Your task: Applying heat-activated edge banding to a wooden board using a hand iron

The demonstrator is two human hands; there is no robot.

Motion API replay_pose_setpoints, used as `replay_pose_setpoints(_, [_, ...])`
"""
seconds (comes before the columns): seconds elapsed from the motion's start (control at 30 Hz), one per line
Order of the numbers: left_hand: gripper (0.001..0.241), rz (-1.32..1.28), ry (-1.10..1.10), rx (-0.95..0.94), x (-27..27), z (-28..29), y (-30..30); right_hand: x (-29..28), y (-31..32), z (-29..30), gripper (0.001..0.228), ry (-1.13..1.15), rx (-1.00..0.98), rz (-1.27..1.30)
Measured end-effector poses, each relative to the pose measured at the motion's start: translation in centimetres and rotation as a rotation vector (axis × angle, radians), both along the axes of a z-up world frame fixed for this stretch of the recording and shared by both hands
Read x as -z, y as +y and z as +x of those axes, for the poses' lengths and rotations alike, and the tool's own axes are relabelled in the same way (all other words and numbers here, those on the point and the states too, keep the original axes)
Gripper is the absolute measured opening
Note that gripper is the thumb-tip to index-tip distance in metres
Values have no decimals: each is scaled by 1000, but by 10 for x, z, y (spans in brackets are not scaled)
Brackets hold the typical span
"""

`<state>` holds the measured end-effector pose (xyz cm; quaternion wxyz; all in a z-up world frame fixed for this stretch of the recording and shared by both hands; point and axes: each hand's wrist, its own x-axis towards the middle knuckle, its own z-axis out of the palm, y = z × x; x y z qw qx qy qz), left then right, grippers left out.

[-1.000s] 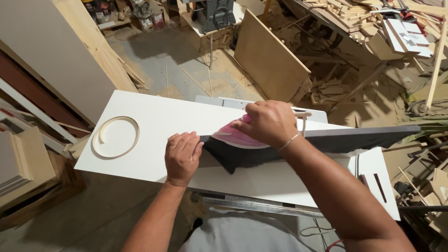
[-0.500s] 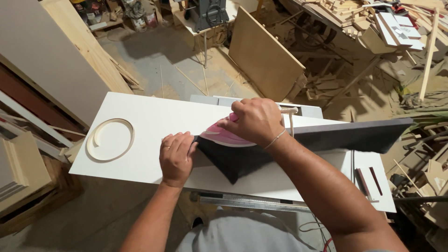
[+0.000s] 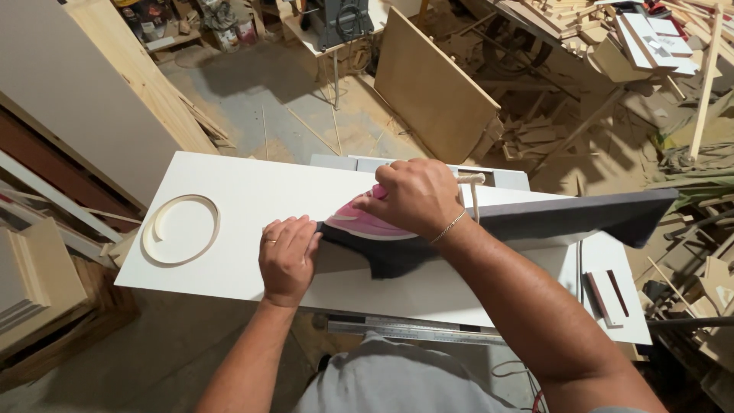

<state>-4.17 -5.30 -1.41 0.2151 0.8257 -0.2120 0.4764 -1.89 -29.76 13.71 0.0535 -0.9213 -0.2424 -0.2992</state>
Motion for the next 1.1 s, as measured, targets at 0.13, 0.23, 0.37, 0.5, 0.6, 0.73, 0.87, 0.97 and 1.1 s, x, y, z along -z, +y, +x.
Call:
replay_pose_setpoints(0.13, [22, -5, 5, 11, 3, 1, 0, 4, -2, 3, 47, -5, -2, -9])
replay_pose_setpoints(0.23, [22, -3, 4, 7, 5, 1, 1, 4, -1, 3, 48, -12, -8, 3])
replay_pose_setpoints(0.37, [22, -6, 5, 9, 1, 0, 0, 3, -2, 3, 47, -31, -22, -1])
replay_pose_setpoints(0.5, [20, -10, 0, 11, -1, 0, -1, 4, -4, 5, 47, -24, -64, 11])
replay_pose_setpoints(0.6, [20, -8, -2, 8, 0, 0, 0, 5, -4, 5, 48, -48, -58, 8])
replay_pose_setpoints(0.73, [21, -6, 1, 8, 1, 0, 0, 4, -7, 3, 48, -40, -68, 3])
replay_pose_setpoints(0.87, [22, 3, 5, -5, 4, 1, 0, 3, -8, 2, 47, -10, -84, -10])
replay_pose_setpoints(0.97, [21, 3, 8, -1, 1, -1, 0, 1, -10, -1, 46, 5, -69, -10])
replay_pose_setpoints(1.1, [20, 1, -6, -11, 1, 1, -1, 2, -26, -2, 46, 7, -32, -7])
